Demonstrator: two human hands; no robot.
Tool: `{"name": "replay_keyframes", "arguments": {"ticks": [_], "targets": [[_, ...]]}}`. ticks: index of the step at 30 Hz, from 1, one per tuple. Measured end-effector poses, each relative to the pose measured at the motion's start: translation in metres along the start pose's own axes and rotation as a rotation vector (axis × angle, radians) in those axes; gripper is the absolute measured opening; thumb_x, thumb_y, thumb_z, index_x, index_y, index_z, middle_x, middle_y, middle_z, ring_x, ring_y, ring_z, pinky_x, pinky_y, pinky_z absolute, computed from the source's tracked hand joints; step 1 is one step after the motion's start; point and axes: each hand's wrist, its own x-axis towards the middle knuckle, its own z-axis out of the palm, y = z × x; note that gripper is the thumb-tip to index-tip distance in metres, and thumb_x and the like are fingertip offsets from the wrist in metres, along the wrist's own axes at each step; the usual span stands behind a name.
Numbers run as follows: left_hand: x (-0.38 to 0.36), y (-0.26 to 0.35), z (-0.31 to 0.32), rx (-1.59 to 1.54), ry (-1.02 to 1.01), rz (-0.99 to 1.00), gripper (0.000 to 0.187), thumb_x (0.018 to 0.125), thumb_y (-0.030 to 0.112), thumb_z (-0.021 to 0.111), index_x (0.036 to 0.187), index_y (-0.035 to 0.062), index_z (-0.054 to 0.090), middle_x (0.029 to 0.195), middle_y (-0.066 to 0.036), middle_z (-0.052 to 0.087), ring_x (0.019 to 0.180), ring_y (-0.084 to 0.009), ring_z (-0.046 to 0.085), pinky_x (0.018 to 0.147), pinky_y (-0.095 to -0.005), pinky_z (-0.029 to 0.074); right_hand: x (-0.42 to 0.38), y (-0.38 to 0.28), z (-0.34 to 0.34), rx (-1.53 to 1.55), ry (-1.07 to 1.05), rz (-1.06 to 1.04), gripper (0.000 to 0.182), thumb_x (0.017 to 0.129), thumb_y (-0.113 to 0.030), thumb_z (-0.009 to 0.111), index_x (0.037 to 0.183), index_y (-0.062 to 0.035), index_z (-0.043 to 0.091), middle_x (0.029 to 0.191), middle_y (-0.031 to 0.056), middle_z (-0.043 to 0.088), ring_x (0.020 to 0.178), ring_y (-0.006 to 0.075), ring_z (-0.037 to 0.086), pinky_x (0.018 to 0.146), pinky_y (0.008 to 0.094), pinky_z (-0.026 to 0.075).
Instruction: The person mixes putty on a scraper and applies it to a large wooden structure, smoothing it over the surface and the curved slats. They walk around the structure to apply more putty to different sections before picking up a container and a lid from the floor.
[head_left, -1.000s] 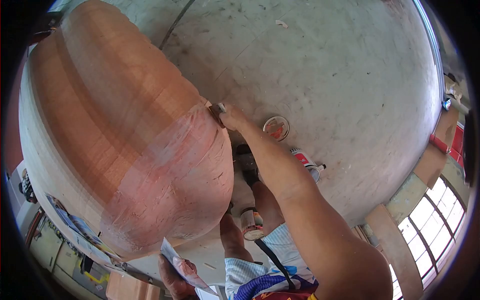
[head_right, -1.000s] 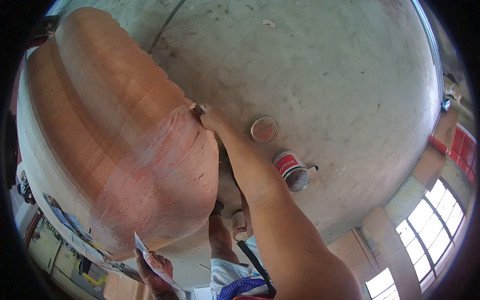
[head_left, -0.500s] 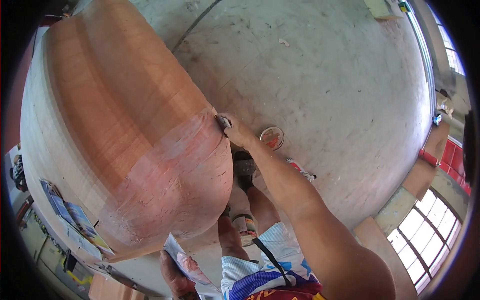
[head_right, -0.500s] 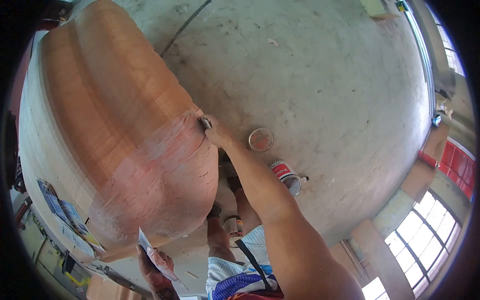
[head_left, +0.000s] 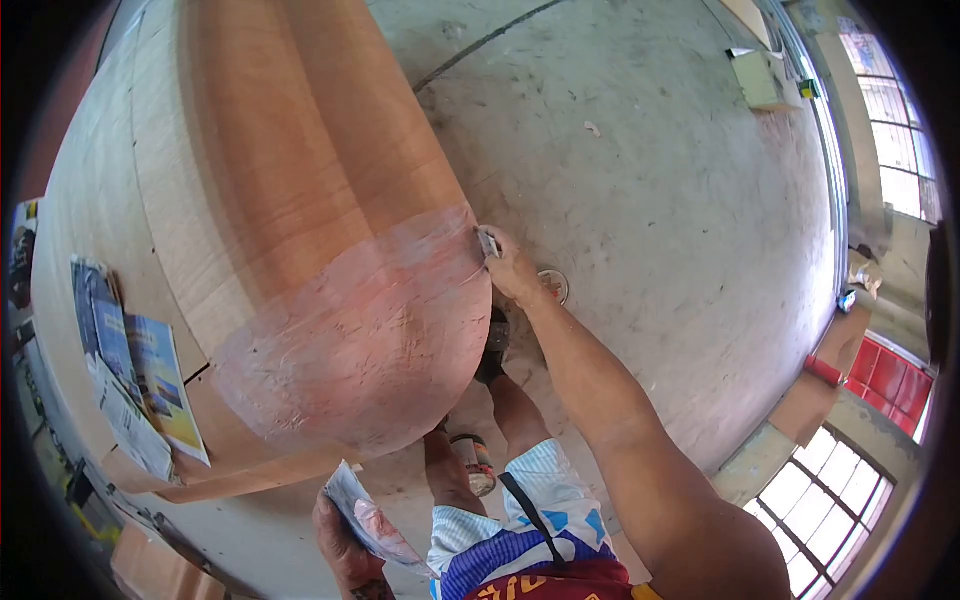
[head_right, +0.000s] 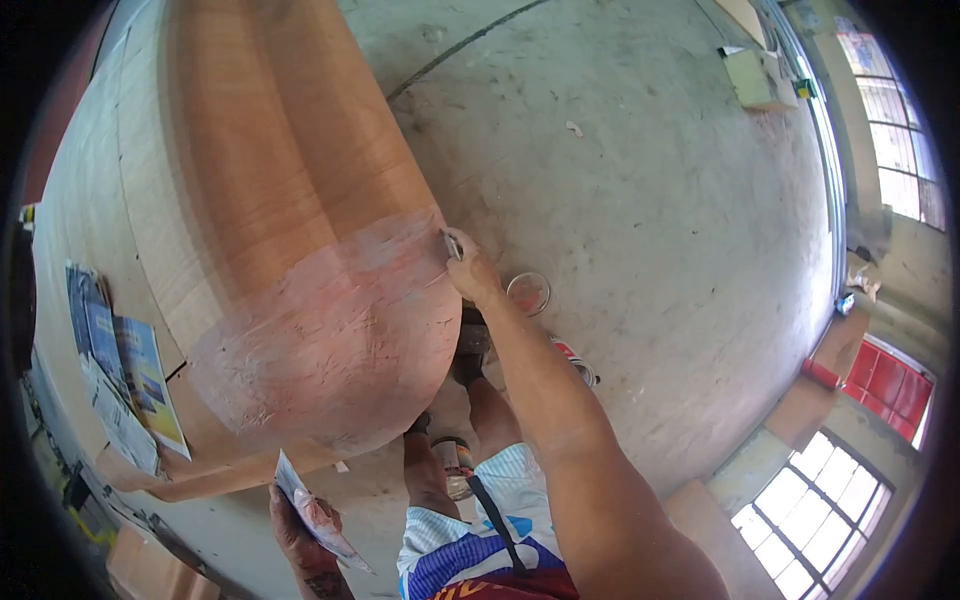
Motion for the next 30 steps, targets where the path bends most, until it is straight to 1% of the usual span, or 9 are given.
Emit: {"name": "replay_keyframes", "arguments": {"ticks": [7, 11, 15, 17, 19, 20, 22, 25, 30], "targets": [[-0.009, 0.019, -0.047, -0.086, 0.076, -0.016, 0.038, 0.100, 0.051, 0.052, 0.102, 0.0141, 0.060, 0.066, -0.002, 0.062, 0.047, -0.0136, 0.056, 0.038, -0.0289, 0.044, -0.043, -0.049, 0.028, -0.176, 0.121, 0.073, 0.061, 0.083, -0.013, 0.057, 0.143, -0.0198, 0.050, 0.131, 0.0191, 0.060, 0.120, 0.0377, 0.059, 0.102, 0.0447, 0.045], [-0.017, 0.038, -0.066, -0.088, -0.025, -0.018, 0.038, 0.100, 0.051, 0.053, 0.095, 0.0143, 0.060, 0.063, 0.000, 0.059, 0.045, -0.0130, 0.053, 0.038, -0.0270, 0.041, -0.062, -0.064, 0.054, -0.349, 0.245, -0.003, 0.061, 0.084, -0.015, 0.062, 0.144, -0.0216, 0.049, 0.133, 0.0168, 0.057, 0.119, 0.0380, 0.058, 0.101, 0.0466, 0.046], [-0.011, 0.043, -0.091, -0.169, 0.134, -0.051, 0.041, 0.100, 0.052, 0.052, 0.088, 0.0141, 0.060, 0.058, 0.001, 0.055, 0.041, -0.0115, 0.049, 0.037, -0.0260, 0.036, -0.075, -0.081, 0.077, -0.410, 0.267, -0.042, 0.061, 0.085, -0.017, 0.066, 0.143, -0.0228, 0.049, 0.131, 0.0150, 0.055, 0.117, 0.0378, 0.058, 0.098, 0.0469, 0.048], [-0.005, 0.043, -0.129, -0.111, -0.078, -0.022, 0.040, 0.102, 0.048, 0.051, 0.115, 0.0105, 0.058, 0.085, -0.001, 0.061, 0.060, -0.0139, 0.058, 0.050, -0.0279, 0.047, -0.088, -0.099, 0.089, -0.414, 0.266, -0.021, 0.061, 0.085, -0.017, 0.067, 0.143, -0.0232, 0.050, 0.129, 0.0145, 0.056, 0.116, 0.0379, 0.059, 0.097, 0.0469, 0.049], [-0.003, 0.047, -0.134, -0.116, -0.086, -0.009, 0.041, 0.102, 0.049, 0.051, 0.114, 0.0104, 0.058, 0.084, -0.002, 0.061, 0.060, -0.0139, 0.058, 0.050, -0.0279, 0.047, -0.098, -0.115, 0.102, -0.426, 0.268, -0.003, 0.061, 0.085, -0.017, 0.068, 0.143, -0.0234, 0.050, 0.128, 0.0141, 0.055, 0.114, 0.0382, 0.060, 0.096, 0.0470, 0.050], [-0.002, 0.047, -0.130, -0.151, 0.012, -0.012, 0.040, 0.101, 0.051, 0.051, 0.100, 0.0121, 0.059, 0.070, 0.000, 0.058, 0.050, -0.0127, 0.053, 0.043, -0.0270, 0.041, -0.101, -0.120, 0.109, -0.415, 0.270, -0.003, 0.061, 0.084, -0.017, 0.068, 0.142, -0.0236, 0.050, 0.127, 0.0142, 0.055, 0.113, 0.0382, 0.060, 0.095, 0.0474, 0.049], [-0.007, 0.053, -0.117, -0.156, 0.079, -0.008, 0.044, 0.101, 0.053, 0.050, 0.086, 0.0137, 0.061, 0.056, 0.001, 0.055, 0.040, -0.0115, 0.049, 0.036, -0.0262, 0.036, -0.105, -0.125, 0.122, -0.390, 0.269, -0.003, 0.061, 0.084, -0.017, 0.068, 0.142, -0.0238, 0.050, 0.127, 0.0144, 0.055, 0.112, 0.0381, 0.060, 0.095, 0.0480, 0.049], [-0.015, 0.065, -0.118, -0.114, 0.026, 0.022, 0.044, 0.101, 0.053, 0.049, 0.085, 0.0133, 0.061, 0.056, 0.000, 0.055, 0.040, -0.0117, 0.049, 0.037, -0.0262, 0.036, -0.108, -0.136, 0.129, -0.336, 0.201, -0.039, 0.062, 0.085, -0.016, 0.065, 0.144, -0.0223, 0.049, 0.128, 0.0154, 0.055, 0.114, 0.0378, 0.059, 0.096, 0.0475, 0.049], [-0.011, 0.062, -0.133, -0.118, 0.015, 0.063, 0.043, 0.102, 0.052, 0.049, 0.088, 0.0130, 0.060, 0.058, 0.001, 0.054, 0.044, -0.0123, 0.051, 0.038, -0.0265, 0.038, -0.120, -0.158, 0.125, -0.104, 0.069, -0.036, 0.056, 0.086, -0.013, 0.057, 0.142, -0.0124, 0.052, 0.128, 0.0203, 0.060, 0.114, 0.0375, 0.060, 0.098, 0.0442, 0.048]]}}
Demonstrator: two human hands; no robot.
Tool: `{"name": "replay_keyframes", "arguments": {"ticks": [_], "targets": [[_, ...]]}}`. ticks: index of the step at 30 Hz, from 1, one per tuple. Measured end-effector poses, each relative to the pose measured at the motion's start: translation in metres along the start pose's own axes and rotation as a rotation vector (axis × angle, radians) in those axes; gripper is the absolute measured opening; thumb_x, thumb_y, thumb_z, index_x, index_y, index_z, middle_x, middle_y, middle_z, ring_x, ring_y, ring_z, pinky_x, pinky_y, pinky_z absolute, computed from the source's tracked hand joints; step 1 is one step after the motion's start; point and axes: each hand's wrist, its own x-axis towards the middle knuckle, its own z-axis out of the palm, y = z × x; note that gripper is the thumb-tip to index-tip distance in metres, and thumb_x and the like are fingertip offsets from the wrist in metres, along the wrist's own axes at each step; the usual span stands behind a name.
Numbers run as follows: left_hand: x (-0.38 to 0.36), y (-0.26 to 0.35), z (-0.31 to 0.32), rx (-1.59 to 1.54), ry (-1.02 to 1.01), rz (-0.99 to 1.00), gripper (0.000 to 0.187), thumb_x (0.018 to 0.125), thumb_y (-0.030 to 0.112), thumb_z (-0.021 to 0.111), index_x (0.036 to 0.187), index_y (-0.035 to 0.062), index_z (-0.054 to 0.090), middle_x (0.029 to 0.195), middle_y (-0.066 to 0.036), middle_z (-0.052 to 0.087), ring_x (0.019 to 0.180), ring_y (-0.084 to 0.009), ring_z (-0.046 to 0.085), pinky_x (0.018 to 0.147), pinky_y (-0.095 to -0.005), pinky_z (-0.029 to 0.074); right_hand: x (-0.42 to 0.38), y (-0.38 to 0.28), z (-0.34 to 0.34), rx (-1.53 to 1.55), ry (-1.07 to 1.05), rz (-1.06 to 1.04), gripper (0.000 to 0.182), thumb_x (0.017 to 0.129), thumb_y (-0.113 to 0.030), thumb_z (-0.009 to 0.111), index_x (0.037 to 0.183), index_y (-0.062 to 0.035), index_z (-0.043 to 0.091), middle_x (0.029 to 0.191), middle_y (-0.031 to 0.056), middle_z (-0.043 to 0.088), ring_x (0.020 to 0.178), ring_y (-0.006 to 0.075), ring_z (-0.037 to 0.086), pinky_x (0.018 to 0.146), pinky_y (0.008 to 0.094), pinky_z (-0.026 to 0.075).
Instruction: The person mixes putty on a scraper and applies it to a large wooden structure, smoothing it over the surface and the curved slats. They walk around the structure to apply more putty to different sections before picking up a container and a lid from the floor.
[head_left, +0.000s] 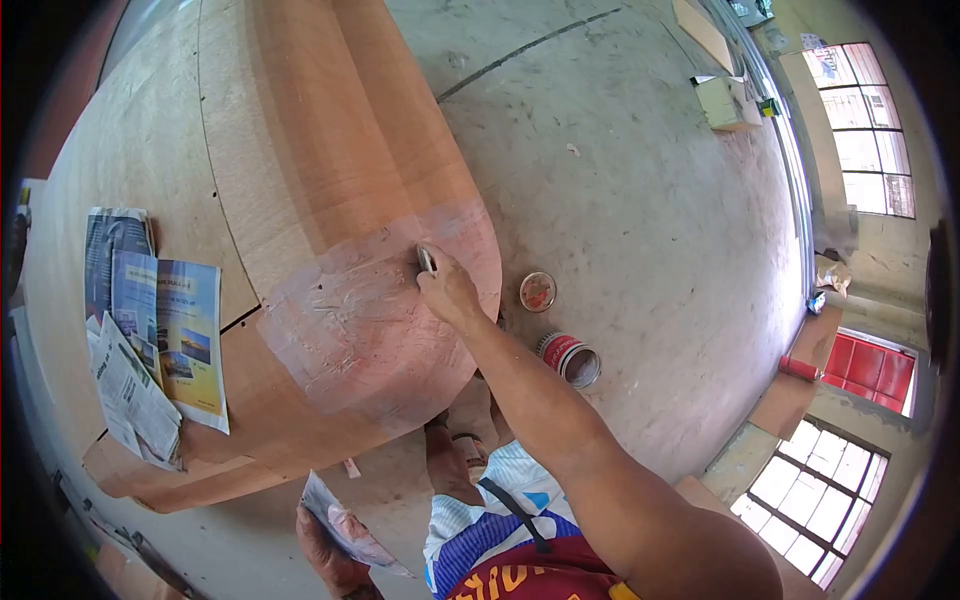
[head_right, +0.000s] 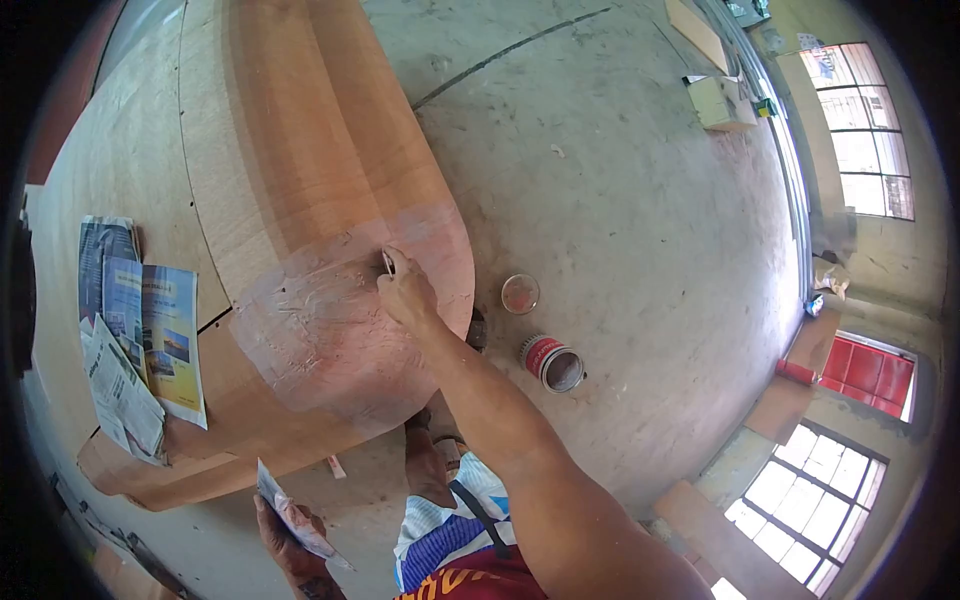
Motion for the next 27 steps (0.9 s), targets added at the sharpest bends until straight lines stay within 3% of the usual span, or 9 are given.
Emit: {"name": "replay_keyframes", "arguments": {"ticks": [5, 7, 9, 10, 18, 20, 22, 24, 27], "targets": [[0.000, -0.001, -0.001, -0.033, -0.169, -0.010, 0.038, 0.103, 0.047, 0.050, 0.102, 0.0104, 0.060, 0.073, -0.002, 0.060, 0.057, -0.0136, 0.058, 0.047, -0.0282, 0.047, -0.024, -0.019, -0.019, 0.295, -0.150, 0.012, 0.055, 0.085, -0.012, 0.055, 0.140, -0.0074, 0.053, 0.124, 0.0232, 0.064, 0.111, 0.0354, 0.063, 0.097, 0.0411, 0.048], [-0.008, 0.007, 0.018, -0.022, -0.275, 0.004, 0.038, 0.104, 0.045, 0.050, 0.111, 0.0086, 0.059, 0.086, -0.004, 0.064, 0.071, -0.0142, 0.062, 0.059, -0.0291, 0.053, -0.043, -0.041, -0.029, 0.339, -0.203, 0.028, 0.055, 0.085, -0.011, 0.055, 0.141, -0.0072, 0.053, 0.122, 0.0228, 0.065, 0.108, 0.0338, 0.064, 0.095, 0.0395, 0.049], [-0.019, 0.016, 0.039, 0.021, -0.355, 0.045, 0.041, 0.104, 0.043, 0.049, 0.122, 0.0068, 0.058, 0.102, -0.006, 0.066, 0.087, -0.0154, 0.065, 0.074, -0.0306, 0.057, -0.047, -0.039, -0.018, 0.217, -0.082, -0.145, 0.054, 0.086, -0.009, 0.055, 0.140, -0.0069, 0.053, 0.118, 0.0215, 0.066, 0.103, 0.0297, 0.066, 0.091, 0.0365, 0.050], [-0.014, 0.013, 0.034, -0.032, -0.424, 0.050, 0.045, 0.105, 0.041, 0.048, 0.132, 0.0050, 0.055, 0.120, -0.009, 0.064, 0.107, -0.0177, 0.063, 0.091, -0.0334, 0.055, -0.049, -0.039, -0.014, 0.156, -0.020, -0.233, 0.054, 0.086, -0.009, 0.055, 0.140, -0.0068, 0.053, 0.116, 0.0209, 0.066, 0.100, 0.0277, 0.066, 0.089, 0.0350, 0.051], [0.013, 0.016, 0.061, -0.203, -0.524, 0.094, 0.046, 0.109, 0.036, 0.040, 0.133, -0.0007, 0.053, 0.129, -0.012, 0.062, 0.117, -0.0215, 0.060, 0.104, -0.0387, 0.047, -0.125, -0.127, -0.073, 0.510, -0.388, -0.175, 0.049, 0.089, 0.002, 0.048, 0.139, 0.0007, 0.052, 0.122, 0.0092, 0.063, 0.107, 0.0195, 0.063, 0.091, 0.0351, 0.052], [0.020, 0.020, 0.068, -0.305, -0.534, 0.059, 0.047, 0.109, 0.035, 0.039, 0.135, -0.0011, 0.052, 0.132, -0.013, 0.061, 0.120, -0.0225, 0.059, 0.106, -0.0397, 0.046, -0.163, -0.151, -0.080, 0.466, -0.303, -0.498, 0.049, 0.089, 0.003, 0.048, 0.137, 0.0000, 0.052, 0.123, 0.0102, 0.062, 0.110, 0.0180, 0.063, 0.093, 0.0297, 0.051], [0.027, 0.021, 0.070, -0.411, -0.534, -0.008, 0.047, 0.109, 0.035, 0.038, 0.136, -0.0012, 0.051, 0.134, -0.013, 0.060, 0.122, -0.0232, 0.059, 0.107, -0.0404, 0.046, -0.207, -0.152, -0.090, 0.383, -0.246, -0.608, 0.046, 0.088, 0.008, 0.050, 0.132, -0.0012, 0.054, 0.124, 0.0128, 0.061, 0.115, 0.0202, 0.062, 0.095, 0.0305, 0.051], [0.028, 0.025, 0.074, -0.493, -0.573, -0.016, 0.047, 0.109, 0.035, 0.037, 0.137, -0.0011, 0.051, 0.135, -0.013, 0.059, 0.123, -0.0239, 0.059, 0.108, -0.0410, 0.046, -0.244, -0.162, -0.086, 0.355, -0.163, -0.920, 0.040, 0.089, 0.010, 0.054, 0.127, -0.0022, 0.053, 0.124, 0.0179, 0.061, 0.115, 0.0294, 0.064, 0.097, 0.0374, 0.052], [0.022, 0.029, 0.078, -0.589, -0.667, -0.049, 0.048, 0.109, 0.037, 0.038, 0.137, 0.0005, 0.051, 0.134, -0.012, 0.060, 0.121, -0.0233, 0.060, 0.107, -0.0415, 0.047, -0.271, -0.180, -0.081, 0.235, -0.200, -1.239, 0.036, 0.093, 0.008, 0.054, 0.125, -0.0058, 0.050, 0.126, 0.0218, 0.058, 0.116, 0.0385, 0.062, 0.097, 0.0451, 0.053]]}}
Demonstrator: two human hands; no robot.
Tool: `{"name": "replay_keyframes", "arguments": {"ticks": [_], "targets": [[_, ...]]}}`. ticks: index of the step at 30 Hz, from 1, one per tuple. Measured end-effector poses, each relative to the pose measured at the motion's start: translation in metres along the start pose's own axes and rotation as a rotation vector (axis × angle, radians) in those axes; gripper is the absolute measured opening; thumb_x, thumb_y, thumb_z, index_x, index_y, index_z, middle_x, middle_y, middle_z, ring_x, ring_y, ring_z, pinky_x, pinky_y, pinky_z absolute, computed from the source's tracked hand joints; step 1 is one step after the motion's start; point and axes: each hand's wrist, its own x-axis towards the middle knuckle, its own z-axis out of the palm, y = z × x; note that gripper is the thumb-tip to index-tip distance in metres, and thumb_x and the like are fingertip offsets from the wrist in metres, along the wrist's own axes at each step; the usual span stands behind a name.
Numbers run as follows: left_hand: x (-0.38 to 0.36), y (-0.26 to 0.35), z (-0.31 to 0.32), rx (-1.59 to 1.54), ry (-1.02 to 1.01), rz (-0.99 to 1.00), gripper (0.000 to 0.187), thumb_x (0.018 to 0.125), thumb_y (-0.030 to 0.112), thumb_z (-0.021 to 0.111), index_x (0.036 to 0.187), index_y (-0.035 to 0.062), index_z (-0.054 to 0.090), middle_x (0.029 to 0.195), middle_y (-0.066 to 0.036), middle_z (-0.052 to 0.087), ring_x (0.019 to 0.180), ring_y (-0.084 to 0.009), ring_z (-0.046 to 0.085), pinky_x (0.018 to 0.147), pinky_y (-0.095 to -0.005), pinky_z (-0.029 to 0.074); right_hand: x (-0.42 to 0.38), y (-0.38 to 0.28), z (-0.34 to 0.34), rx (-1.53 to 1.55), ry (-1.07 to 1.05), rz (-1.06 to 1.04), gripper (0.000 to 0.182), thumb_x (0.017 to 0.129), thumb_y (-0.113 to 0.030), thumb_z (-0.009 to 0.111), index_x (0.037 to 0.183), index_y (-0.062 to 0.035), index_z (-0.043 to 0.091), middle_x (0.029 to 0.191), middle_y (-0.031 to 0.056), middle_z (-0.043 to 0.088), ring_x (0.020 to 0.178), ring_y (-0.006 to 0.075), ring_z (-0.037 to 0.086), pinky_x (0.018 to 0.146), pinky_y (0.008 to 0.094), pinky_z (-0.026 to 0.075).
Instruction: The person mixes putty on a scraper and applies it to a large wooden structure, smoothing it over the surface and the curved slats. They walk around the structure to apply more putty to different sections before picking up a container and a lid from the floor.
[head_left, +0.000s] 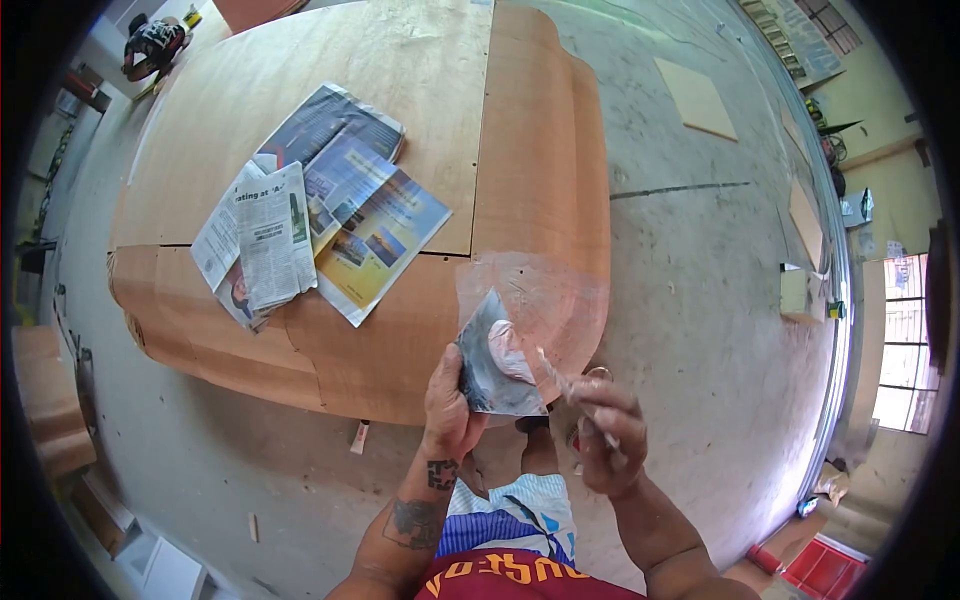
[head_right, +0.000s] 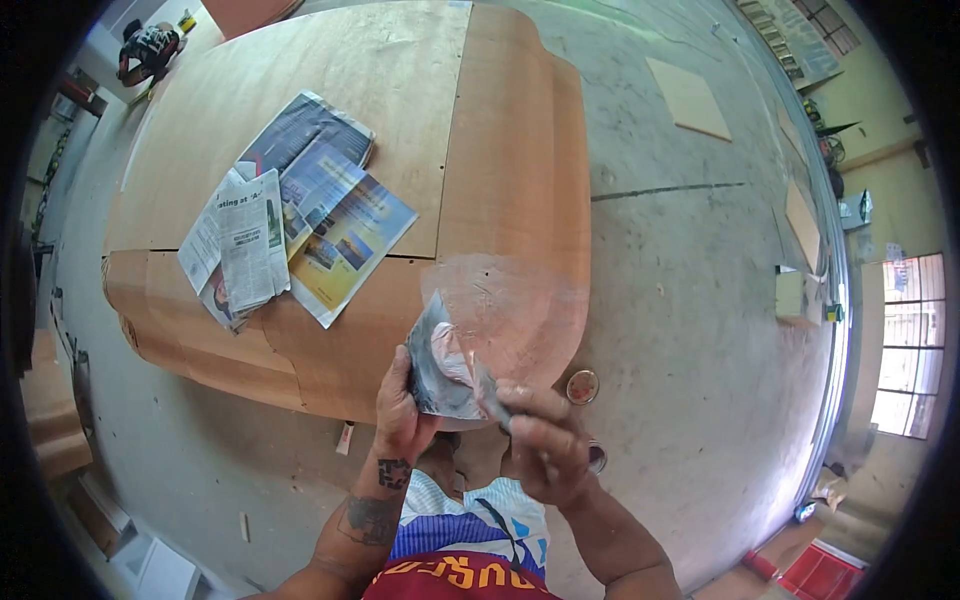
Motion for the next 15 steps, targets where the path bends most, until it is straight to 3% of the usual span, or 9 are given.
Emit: {"name": "replay_keyframes", "arguments": {"ticks": [6, 10, 15], "targets": [[-0.014, 0.004, 0.029, -0.114, -0.168, -0.115, 0.048, 0.109, 0.039, 0.038, 0.137, 0.0028, 0.051, 0.130, -0.011, 0.062, 0.118, -0.0223, 0.062, 0.104, -0.0415, 0.049, -0.026, -0.006, 0.034, -0.014, 0.086, -0.149, 0.043, 0.095, 0.002, 0.054, 0.132, -0.0149, 0.043, 0.132, 0.0219, 0.048, 0.125, 0.0413, 0.053, 0.098, 0.0477, 0.052], [-0.020, 0.000, 0.036, -0.017, -0.149, -0.110, 0.047, 0.109, 0.038, 0.038, 0.138, 0.0025, 0.050, 0.130, -0.012, 0.062, 0.116, -0.0234, 0.062, 0.102, -0.0416, 0.050, -0.042, 0.003, 0.025, -0.111, 0.021, -0.122, 0.053, 0.087, 0.000, 0.066, 0.132, -0.0166, 0.043, 0.133, 0.0214, 0.047, 0.124, 0.0414, 0.052, 0.100, 0.0516, 0.049], [-0.020, -0.012, 0.035, 0.135, -0.130, -0.110, 0.048, 0.109, 0.038, 0.039, 0.138, 0.0005, 0.049, 0.130, -0.012, 0.061, 0.116, -0.0236, 0.062, 0.102, -0.0421, 0.051, -0.066, 0.025, 0.011, -0.189, -0.016, 0.015, 0.061, 0.080, -0.003, 0.076, 0.132, -0.0135, 0.046, 0.132, 0.0188, 0.049, 0.124, 0.0393, 0.053, 0.099, 0.0492, 0.049]]}}
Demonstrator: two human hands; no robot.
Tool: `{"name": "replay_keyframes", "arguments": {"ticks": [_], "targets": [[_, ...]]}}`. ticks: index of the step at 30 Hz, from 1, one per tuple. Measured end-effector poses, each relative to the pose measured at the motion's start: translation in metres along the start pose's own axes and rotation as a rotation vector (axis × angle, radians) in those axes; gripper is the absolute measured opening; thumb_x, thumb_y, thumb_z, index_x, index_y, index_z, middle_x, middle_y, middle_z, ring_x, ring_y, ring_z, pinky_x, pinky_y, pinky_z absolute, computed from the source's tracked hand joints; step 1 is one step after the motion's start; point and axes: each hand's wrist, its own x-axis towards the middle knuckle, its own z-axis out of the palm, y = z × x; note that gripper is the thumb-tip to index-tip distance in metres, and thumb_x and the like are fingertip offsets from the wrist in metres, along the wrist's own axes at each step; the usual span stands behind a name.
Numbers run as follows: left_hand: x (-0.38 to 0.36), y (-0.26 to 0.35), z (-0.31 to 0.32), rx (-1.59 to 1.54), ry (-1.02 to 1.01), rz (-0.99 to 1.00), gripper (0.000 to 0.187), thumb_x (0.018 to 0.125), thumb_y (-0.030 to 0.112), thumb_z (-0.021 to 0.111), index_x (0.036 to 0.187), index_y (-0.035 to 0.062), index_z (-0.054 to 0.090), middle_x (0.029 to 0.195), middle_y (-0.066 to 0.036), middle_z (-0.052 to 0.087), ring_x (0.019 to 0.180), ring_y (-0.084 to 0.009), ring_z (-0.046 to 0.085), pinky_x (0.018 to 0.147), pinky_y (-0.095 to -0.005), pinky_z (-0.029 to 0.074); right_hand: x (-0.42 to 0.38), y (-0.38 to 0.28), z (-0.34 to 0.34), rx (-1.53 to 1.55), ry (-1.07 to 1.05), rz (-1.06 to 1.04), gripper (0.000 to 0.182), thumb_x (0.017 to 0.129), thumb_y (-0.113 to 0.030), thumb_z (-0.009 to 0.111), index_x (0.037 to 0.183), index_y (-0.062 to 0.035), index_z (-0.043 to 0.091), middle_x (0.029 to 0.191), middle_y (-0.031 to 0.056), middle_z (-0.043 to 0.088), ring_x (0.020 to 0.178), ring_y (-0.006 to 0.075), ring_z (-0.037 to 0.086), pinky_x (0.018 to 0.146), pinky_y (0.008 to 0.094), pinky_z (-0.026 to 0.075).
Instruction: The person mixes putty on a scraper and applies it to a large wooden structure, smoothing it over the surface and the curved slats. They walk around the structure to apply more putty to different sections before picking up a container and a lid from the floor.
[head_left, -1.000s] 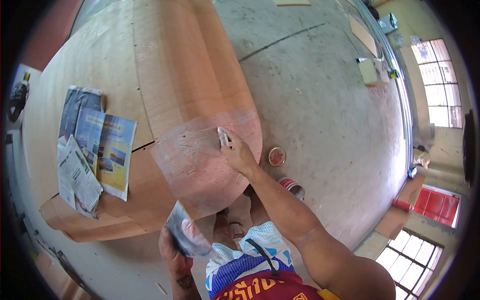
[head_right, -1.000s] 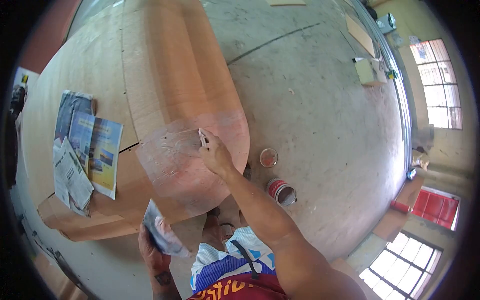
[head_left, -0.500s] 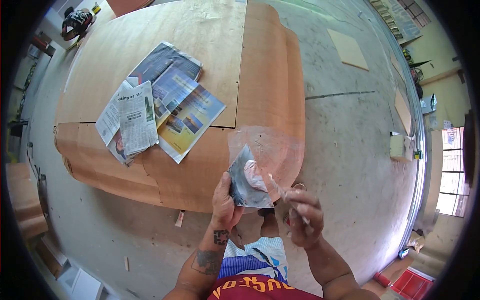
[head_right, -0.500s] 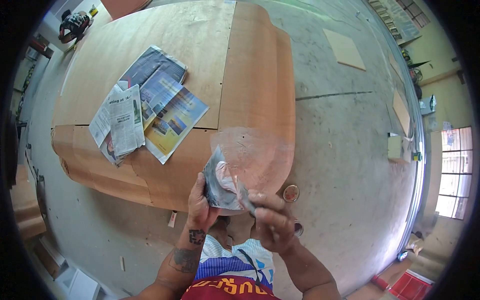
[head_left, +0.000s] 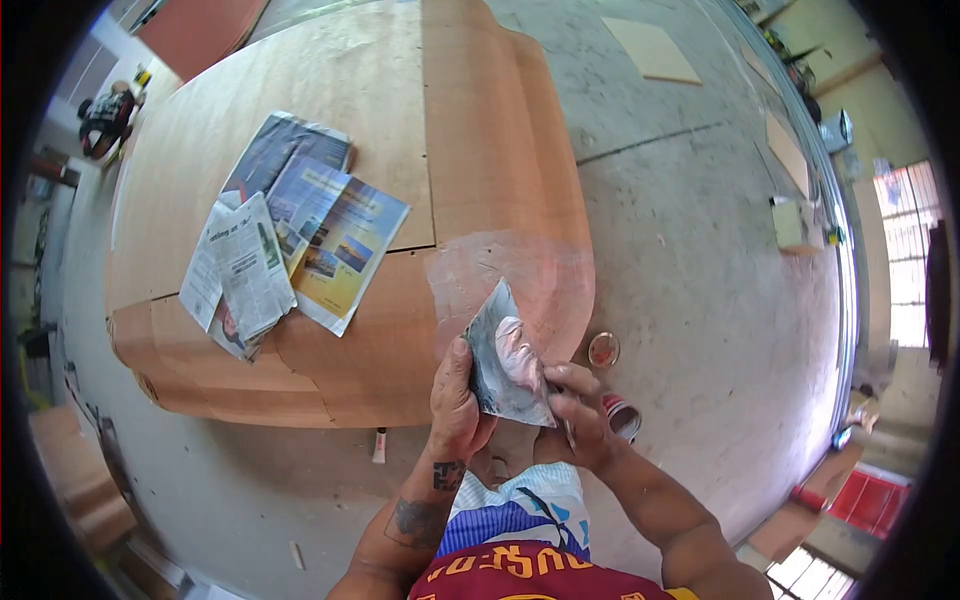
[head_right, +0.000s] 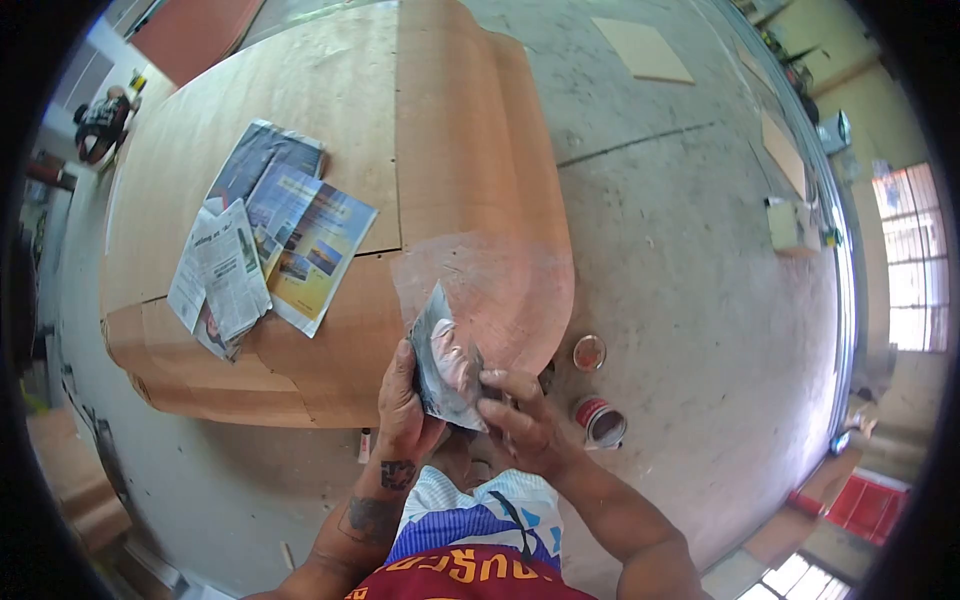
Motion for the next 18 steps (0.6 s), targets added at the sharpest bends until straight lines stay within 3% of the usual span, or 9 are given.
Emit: {"name": "replay_keyframes", "arguments": {"ticks": [2, 5, 6, 9, 10, 13, 14, 18], "targets": [[0.001, -0.005, 0.002, 0.055, -0.011, -0.012, 0.048, 0.109, 0.037, 0.040, 0.138, -0.0001, 0.049, 0.129, -0.012, 0.061, 0.116, -0.0229, 0.062, 0.102, -0.0415, 0.051, -0.012, 0.010, -0.008, -0.106, -0.103, 0.086, 0.057, 0.080, -0.002, 0.075, 0.131, -0.0092, 0.052, 0.131, 0.0160, 0.051, 0.124, 0.0372, 0.053, 0.100, 0.0450, 0.049], [0.006, -0.004, 0.011, 0.214, 0.076, 0.040, 0.043, 0.109, 0.034, 0.044, 0.131, -0.0018, 0.053, 0.122, -0.010, 0.063, 0.107, -0.0171, 0.063, 0.096, -0.0333, 0.052, -0.056, 0.031, -0.012, -0.211, -0.050, 0.343, 0.053, 0.082, 0.001, 0.070, 0.132, -0.0075, 0.054, 0.130, 0.0165, 0.051, 0.123, 0.0371, 0.053, 0.100, 0.0427, 0.049], [0.007, -0.002, 0.009, 0.279, 0.064, 0.087, 0.042, 0.109, 0.034, 0.044, 0.129, -0.0015, 0.054, 0.120, -0.009, 0.063, 0.107, -0.0158, 0.062, 0.095, -0.0323, 0.051, -0.064, 0.033, -0.017, -0.222, 0.094, 0.350, 0.049, 0.085, 0.004, 0.060, 0.132, -0.0051, 0.052, 0.128, 0.0156, 0.054, 0.121, 0.0331, 0.056, 0.099, 0.0412, 0.049], [0.015, 0.003, -0.001, 0.454, 0.029, 0.216, 0.040, 0.109, 0.035, 0.044, 0.123, -0.0002, 0.056, 0.115, -0.006, 0.064, 0.106, -0.0127, 0.060, 0.094, -0.0300, 0.049, -0.088, 0.010, -0.021, 0.572, 0.637, 0.810, 0.047, 0.087, 0.006, 0.052, 0.134, -0.0010, 0.050, 0.127, 0.0139, 0.057, 0.119, 0.0259, 0.058, 0.099, 0.0400, 0.049], [0.017, 0.002, -0.002, 0.499, 0.028, 0.253, 0.039, 0.109, 0.035, 0.044, 0.121, 0.0005, 0.057, 0.114, -0.005, 0.064, 0.105, -0.0123, 0.060, 0.094, -0.0297, 0.049, -0.087, -0.007, -0.029, 0.704, 0.641, 0.866, 0.048, 0.088, 0.006, 0.047, 0.135, 0.0017, 0.047, 0.126, 0.0124, 0.058, 0.116, 0.0205, 0.058, 0.102, 0.0379, 0.047], [0.018, -0.005, 0.000, 0.711, 0.047, 0.353, 0.037, 0.108, 0.037, 0.046, 0.116, 0.0027, 0.058, 0.106, -0.002, 0.063, 0.097, -0.0085, 0.056, 0.088, -0.0241, 0.045, -0.086, -0.039, -0.016, 1.123, 0.793, 0.942, 0.051, 0.088, 0.005, 0.048, 0.139, 0.0012, 0.044, 0.126, 0.0131, 0.058, 0.116, 0.0203, 0.058, 0.104, 0.0369, 0.046], [0.015, -0.008, 0.001, 0.778, 0.034, 0.378, 0.038, 0.107, 0.038, 0.047, 0.115, 0.0026, 0.058, 0.105, -0.002, 0.062, 0.095, -0.0079, 0.055, 0.086, -0.0231, 0.044, -0.086, -0.040, -0.013, 1.204, 0.725, 0.961, 0.052, 0.089, 0.004, 0.048, 0.140, -0.0013, 0.042, 0.127, 0.0121, 0.057, 0.115, 0.0199, 0.059, 0.104, 0.0374, 0.047], [-0.001, -0.026, 0.014, 0.952, -0.019, 0.413, 0.040, 0.106, 0.041, 0.050, 0.112, 0.0018, 0.058, 0.100, 0.001, 0.059, 0.091, -0.0059, 0.050, 0.082, -0.0202, 0.039, -0.094, -0.025, 0.007, 1.408, 0.780, 0.909, 0.054, 0.092, 0.004, 0.046, 0.144, -0.0058, 0.038, 0.130, 0.0096, 0.055, 0.119, 0.0198, 0.058, 0.101, 0.0389, 0.051]]}}
